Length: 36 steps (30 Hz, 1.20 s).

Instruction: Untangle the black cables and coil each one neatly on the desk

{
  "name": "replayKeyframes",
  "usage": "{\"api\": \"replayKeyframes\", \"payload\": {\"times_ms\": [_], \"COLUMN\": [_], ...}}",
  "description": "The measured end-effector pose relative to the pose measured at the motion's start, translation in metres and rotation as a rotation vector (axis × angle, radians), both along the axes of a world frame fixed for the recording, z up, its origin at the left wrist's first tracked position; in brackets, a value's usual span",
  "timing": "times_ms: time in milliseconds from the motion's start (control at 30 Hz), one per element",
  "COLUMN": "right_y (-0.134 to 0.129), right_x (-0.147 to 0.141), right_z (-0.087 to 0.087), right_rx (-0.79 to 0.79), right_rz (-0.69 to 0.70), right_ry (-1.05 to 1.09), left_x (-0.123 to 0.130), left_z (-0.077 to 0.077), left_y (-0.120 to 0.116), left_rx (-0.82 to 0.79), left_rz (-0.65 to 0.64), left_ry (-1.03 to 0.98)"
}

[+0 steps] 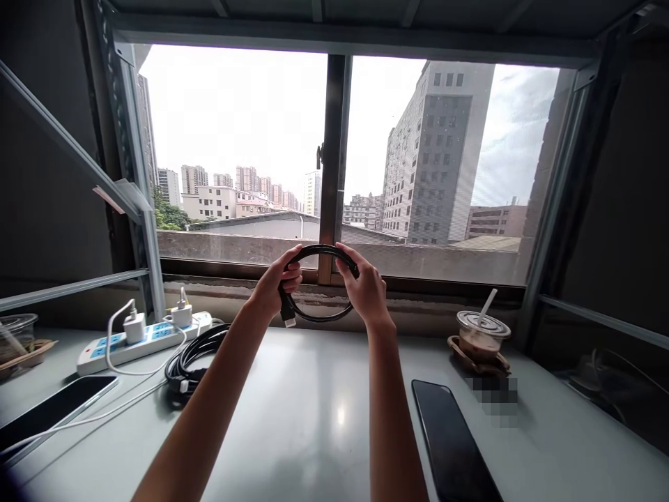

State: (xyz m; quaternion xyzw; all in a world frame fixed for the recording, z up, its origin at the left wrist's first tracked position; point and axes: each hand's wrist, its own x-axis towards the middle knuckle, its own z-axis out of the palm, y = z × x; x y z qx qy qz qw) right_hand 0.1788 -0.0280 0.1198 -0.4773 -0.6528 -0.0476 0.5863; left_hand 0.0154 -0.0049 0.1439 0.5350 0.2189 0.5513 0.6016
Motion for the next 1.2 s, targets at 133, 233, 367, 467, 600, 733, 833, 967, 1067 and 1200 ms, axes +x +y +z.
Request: {"api": "replayKeyframes", "payload": {"times_ms": [133,233,367,467,600,733,833,967,1067,1200], "right_y": [-0.007,-0.007,-0.009,-0.009,-0.007,-0.005,-0.001,0.011,0.022,0.037], "right_x": [-0.004,-0.001,0.003,0.004,0.007,0.011,0.01,0.006,0.008,0.016], "right_z": [0.001,-0.003,-0.002,0.0,-0.001,-0.006,-0.01,-0.019,-0.031,-0.052], "right_rx": [-0.106,-0.26,-0.313,-0.294,-0.318,-0.396,-0.444,-0.535,-0.637,-0.776], "right_rz": [-0.1,0.007,0.136,0.078,-0.021,0.027,0.099,0.121,0.138,0.146], "right_ry": [0.01,0.072,0.098,0.069,0.078,0.052,0.074,0.132,0.183,0.24], "left_x": [0.003,0.003,0.0,-0.001,-0.003,-0.007,-0.007,-0.004,-0.006,-0.014], "left_z": [0.004,0.007,0.009,0.008,0.01,0.011,0.006,-0.007,-0.013,-0.023], "left_y": [-0.01,-0.014,-0.016,-0.018,-0.024,-0.023,-0.012,0.007,0.016,0.031], "left_rx": [0.041,0.085,0.14,0.205,0.27,0.252,0.25,0.202,0.21,0.17], "left_rz": [0.072,0.141,0.172,0.21,0.213,0.233,0.278,0.273,0.229,0.142], "left_ry": [-0.029,-0.064,-0.061,-0.02,0.09,0.206,0.208,0.253,0.426,0.887]}}
